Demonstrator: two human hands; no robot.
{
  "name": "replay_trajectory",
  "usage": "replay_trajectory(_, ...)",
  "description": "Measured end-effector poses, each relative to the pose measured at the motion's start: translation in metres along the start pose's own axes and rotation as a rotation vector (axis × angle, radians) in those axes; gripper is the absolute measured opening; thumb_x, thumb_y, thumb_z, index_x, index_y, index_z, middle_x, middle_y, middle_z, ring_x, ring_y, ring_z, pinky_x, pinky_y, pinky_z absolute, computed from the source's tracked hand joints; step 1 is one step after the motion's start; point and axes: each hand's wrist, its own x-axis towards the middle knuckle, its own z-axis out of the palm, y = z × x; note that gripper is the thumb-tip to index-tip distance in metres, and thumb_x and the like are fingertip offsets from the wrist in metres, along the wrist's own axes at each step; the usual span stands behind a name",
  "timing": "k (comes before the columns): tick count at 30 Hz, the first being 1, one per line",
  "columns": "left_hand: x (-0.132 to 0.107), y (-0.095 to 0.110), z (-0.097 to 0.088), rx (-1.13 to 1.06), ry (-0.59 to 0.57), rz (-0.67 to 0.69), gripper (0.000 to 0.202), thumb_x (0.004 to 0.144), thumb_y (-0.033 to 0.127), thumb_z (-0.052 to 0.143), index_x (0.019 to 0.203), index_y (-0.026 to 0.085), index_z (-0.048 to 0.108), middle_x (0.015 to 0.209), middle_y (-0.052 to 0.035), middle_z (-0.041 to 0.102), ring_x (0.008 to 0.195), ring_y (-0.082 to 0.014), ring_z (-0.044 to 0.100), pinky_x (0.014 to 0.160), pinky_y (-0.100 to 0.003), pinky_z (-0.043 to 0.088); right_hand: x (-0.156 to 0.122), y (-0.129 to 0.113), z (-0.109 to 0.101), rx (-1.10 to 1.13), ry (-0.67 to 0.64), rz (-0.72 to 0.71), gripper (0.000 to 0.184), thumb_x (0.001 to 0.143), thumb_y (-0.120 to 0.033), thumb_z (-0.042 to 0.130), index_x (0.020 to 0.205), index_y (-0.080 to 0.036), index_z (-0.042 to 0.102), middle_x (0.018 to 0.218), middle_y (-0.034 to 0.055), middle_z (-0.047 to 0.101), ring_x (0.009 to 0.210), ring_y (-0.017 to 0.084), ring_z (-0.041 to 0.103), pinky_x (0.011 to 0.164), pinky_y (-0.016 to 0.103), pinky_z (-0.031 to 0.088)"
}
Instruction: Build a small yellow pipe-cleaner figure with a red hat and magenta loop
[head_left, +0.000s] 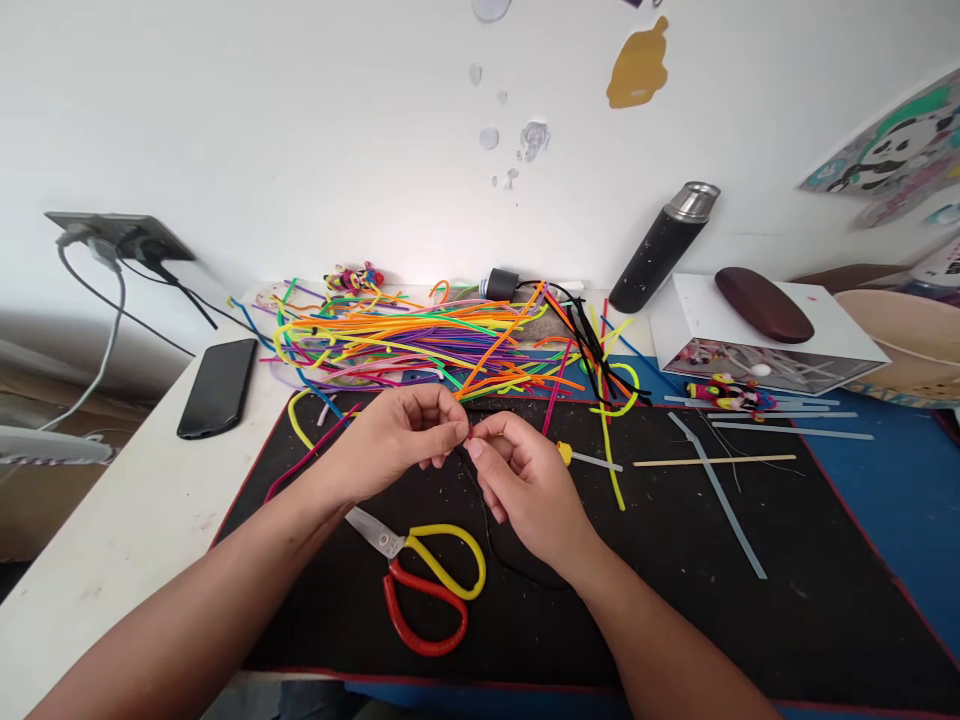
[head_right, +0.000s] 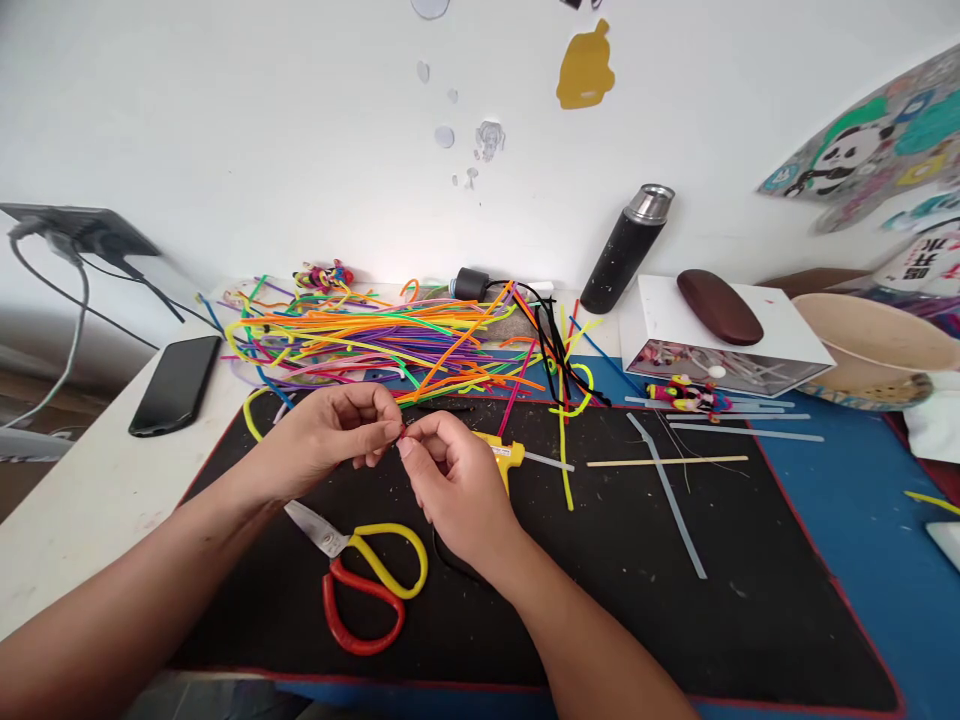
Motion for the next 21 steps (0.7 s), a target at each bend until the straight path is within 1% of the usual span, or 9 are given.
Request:
replay_trajectory(7,-0.0002,0.0008,-0.0015,0.021,-0.04,-0.034,0.032,0.082,0.043,0.085,0.083,0.016,0.067,0.068,0.0033,0.063,0.056,-0.0088,0.056,0.051,-0.018,0.041,-0.0001,-0.0004,-0.002,-0.036,0.023,-0.018,0.02,0.1,-0.039,0.066,0.093,-0.021,0.061,0.057,-0.0097,0.05,0.043,0.008,0.043,0.041,0.02,0.035)
replay_trajectory(11,-0.0006,0.003,-0.0036,0.047,-0.061,-0.028,0.033,0.084,0.044,0.085,0.083,0.016,0.067,0.067,0.0036,0.061,0.057,-0.009,0.056,0.052,-0.018,0.041,0.0,-0.0012,-0.0028,-0.052,0.029,-0.016,0.019,0.098,-0.039,0.067,0.093,-0.021,0.062,0.058,-0.0092,0.051,0.044,0.009,0.044,0.042,0.02,0.036)
replay_trajectory(17,-0.0017,0.0026,-0.0061,0.101,-0.125,-0.025,0.028,0.088,0.04,0.081,0.086,0.017,0.066,0.067,0.004,0.06,0.059,-0.0094,0.054,0.052,-0.019,0.04,0.0006,-0.0036,-0.0049,-0.058,0.054,-0.023,0.022,0.099,-0.041,0.066,0.091,-0.022,0.061,0.057,-0.0094,0.05,0.042,0.009,0.043,0.042,0.02,0.036)
replay_trajectory(21,-0.0022,0.0016,-0.0052,0.121,-0.123,-0.009,0.023,0.091,0.037,0.076,0.086,0.017,0.066,0.067,0.0042,0.06,0.059,-0.0098,0.053,0.054,-0.019,0.04,0.0012,-0.0063,-0.0049,-0.058,0.072,-0.009,0.023,0.099,-0.043,0.066,0.09,-0.022,0.06,0.057,-0.0096,0.05,0.042,0.009,0.043,0.041,0.02,0.036)
